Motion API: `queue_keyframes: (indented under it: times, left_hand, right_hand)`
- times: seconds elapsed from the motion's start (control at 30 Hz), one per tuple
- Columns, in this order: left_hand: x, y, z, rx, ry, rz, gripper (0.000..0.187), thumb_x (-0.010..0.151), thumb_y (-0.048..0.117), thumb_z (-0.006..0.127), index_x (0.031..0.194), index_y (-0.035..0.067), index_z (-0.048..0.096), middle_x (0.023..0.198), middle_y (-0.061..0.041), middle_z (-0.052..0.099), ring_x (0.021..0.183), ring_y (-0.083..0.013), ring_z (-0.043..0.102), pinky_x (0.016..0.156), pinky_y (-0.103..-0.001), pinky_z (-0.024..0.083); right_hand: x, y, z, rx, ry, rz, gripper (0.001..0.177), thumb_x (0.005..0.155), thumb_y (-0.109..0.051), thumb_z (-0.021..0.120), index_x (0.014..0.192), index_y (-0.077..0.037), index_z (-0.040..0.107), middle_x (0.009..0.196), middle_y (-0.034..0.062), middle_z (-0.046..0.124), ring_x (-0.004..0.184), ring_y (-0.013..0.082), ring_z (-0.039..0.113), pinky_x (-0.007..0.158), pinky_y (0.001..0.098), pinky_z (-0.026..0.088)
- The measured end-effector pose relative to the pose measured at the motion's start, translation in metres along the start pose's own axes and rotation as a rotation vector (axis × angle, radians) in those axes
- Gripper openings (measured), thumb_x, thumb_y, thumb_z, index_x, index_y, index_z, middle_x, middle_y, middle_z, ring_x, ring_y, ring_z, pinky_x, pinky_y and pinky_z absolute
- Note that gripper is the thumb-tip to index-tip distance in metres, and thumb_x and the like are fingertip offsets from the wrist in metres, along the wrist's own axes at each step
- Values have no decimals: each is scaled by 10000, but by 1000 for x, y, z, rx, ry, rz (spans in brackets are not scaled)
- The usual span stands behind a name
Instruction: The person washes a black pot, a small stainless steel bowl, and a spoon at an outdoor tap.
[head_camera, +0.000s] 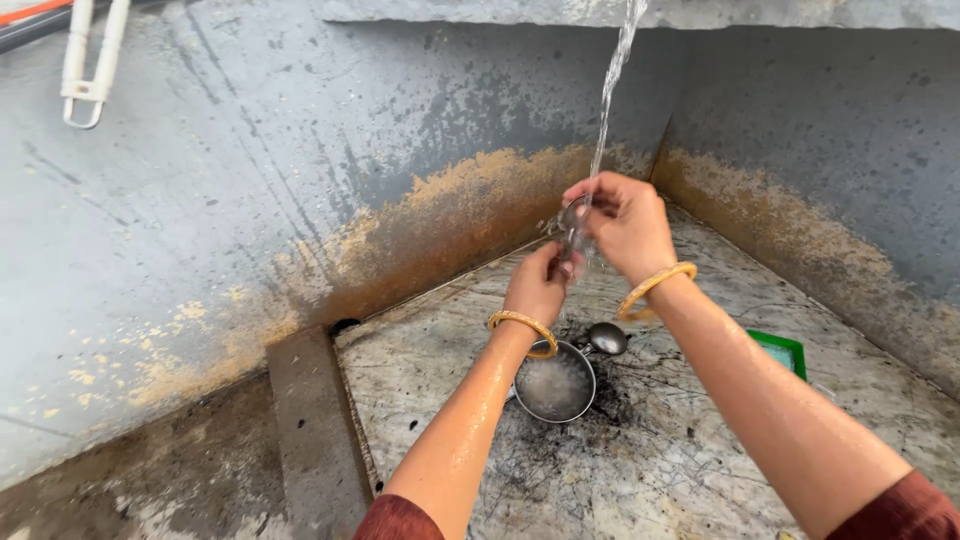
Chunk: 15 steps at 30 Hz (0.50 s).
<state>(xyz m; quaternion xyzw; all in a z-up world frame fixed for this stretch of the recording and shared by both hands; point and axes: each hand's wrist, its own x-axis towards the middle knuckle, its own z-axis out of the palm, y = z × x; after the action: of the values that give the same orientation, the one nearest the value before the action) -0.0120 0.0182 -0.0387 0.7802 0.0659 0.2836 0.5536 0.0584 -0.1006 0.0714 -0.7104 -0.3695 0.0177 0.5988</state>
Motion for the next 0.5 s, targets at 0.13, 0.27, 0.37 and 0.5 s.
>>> queue_keyframes:
  times: [0.13, 0.27, 0.37, 0.5]
  left_hand:
    - [-11, 70, -27, 86, -65, -173, 148, 967, 102, 598, 1056, 43, 701, 866, -58, 776, 791, -190, 780, 713, -345, 580]
    - [-7, 118, -34, 323, 82, -76, 210, 877, 120, 711, 1085, 146, 705, 925, -41, 778, 890, -252, 753, 758, -416, 552]
    - [-3, 122, -33, 368, 168, 10, 212, 825, 134, 769, 1026, 125, 706, 951, -49, 763, 896, -273, 738, 744, -433, 550]
    - [2, 129, -37, 360, 182, 75, 218, 802, 158, 794, 1004, 116, 721, 953, -50, 769, 854, -259, 746, 729, -421, 553]
  right_hand:
    - [-2, -33, -5, -42, -19, 13, 169, 917, 57, 662, 1046, -34, 723, 929, 24, 745, 804, 70, 681, 696, 235, 568]
    - [-4, -65, -11, -153, 122, 9, 190, 891, 34, 711, 1060, -52, 700, 941, 18, 737, 797, 71, 678, 688, 235, 564]
    - [-6, -85, -16, -227, 109, -81, 150, 902, 21, 725, 1040, -37, 721, 920, 31, 739, 813, 74, 684, 704, 245, 559]
    - [-4, -99, -27, -326, 68, -104, 136, 912, -6, 726, 1033, -52, 766, 888, 10, 753, 801, 69, 679, 701, 256, 543]
